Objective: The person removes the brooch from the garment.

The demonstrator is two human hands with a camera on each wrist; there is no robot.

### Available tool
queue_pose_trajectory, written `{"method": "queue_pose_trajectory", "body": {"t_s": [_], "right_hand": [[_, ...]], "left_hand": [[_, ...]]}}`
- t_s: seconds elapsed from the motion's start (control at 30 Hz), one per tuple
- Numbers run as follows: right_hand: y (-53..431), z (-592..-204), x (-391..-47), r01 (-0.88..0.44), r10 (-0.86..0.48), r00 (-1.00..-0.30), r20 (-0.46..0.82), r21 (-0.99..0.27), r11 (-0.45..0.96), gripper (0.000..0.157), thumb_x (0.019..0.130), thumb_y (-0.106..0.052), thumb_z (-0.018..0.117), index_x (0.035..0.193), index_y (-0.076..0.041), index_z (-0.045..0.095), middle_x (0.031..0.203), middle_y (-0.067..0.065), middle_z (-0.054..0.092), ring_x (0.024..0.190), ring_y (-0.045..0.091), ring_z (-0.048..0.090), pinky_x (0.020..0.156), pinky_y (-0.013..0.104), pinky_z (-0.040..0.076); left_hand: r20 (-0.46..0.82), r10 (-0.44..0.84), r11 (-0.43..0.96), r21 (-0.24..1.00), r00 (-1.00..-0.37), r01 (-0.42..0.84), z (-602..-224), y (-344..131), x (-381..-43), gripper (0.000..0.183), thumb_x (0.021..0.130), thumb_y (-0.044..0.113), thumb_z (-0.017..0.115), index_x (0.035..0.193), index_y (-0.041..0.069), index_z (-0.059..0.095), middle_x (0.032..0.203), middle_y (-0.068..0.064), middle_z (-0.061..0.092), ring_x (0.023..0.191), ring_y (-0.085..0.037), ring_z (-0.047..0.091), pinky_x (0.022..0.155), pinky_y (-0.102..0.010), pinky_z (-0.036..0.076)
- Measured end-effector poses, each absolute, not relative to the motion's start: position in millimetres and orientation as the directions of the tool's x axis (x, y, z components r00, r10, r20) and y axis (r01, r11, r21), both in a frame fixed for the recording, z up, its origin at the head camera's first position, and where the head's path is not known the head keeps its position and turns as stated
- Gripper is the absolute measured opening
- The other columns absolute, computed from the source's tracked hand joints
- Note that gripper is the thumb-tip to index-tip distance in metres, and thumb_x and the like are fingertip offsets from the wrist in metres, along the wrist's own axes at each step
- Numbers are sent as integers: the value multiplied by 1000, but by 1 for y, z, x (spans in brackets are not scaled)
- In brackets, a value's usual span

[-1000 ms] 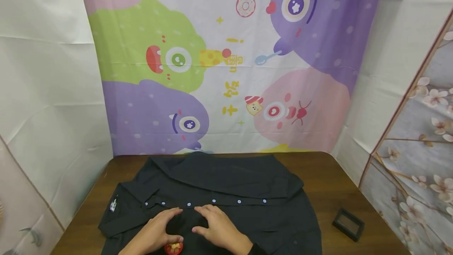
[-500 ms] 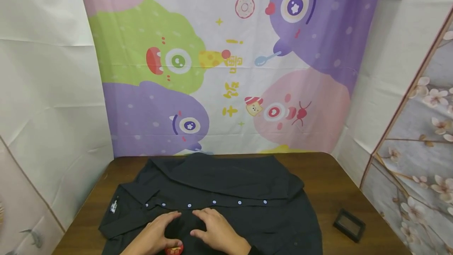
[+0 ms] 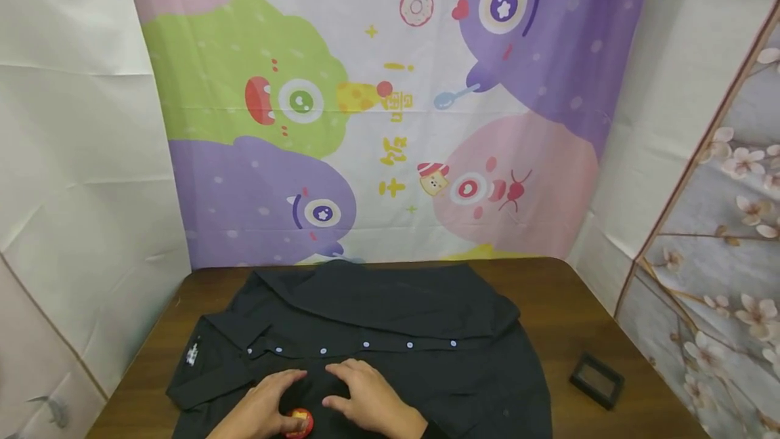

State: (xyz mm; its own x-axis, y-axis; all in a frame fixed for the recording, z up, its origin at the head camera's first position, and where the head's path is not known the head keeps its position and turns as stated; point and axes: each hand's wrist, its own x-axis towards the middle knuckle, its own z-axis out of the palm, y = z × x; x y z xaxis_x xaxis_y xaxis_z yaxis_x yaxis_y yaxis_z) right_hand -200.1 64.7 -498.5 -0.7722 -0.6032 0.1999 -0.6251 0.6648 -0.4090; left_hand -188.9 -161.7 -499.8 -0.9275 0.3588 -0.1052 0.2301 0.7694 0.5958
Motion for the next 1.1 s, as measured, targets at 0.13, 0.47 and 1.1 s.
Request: {"method": "queue_pose_trajectory", "body": {"t_s": [0.13,0.47,1.1], "right_hand": [[62,-500,-200,-622,-610,-771,185,-424,658,47,90,-38,68,129,-12,62,117,1,68,107,10,61,91,26,51],[61,-501,-201,-632,-613,-765,198,-415,654,47,90,-37,69,128,-11,62,115,1,68,105,9,62,91,26,51],[50,-506,-198,-610,-623,-771,129,-427,667,46,89,-38,70,127,-13,64,110,-1,68,100,5,60,86,22,51]], "left_hand": [[-95,373,773,583,-923,252,-502,-164,-188,73,70,31,86,128,0,56,129,-23,58,120,-46,53,88,-71,42],[-177,323,781,605,-930,155,-500,-166,-186,78,69,38,87,130,2,57,132,-23,57,122,-47,51,93,-71,39],[-148,399,743,631,-905,224,-513,-173,-186,67,73,27,86,125,-3,58,125,-25,59,114,-49,54,90,-68,43]]}}
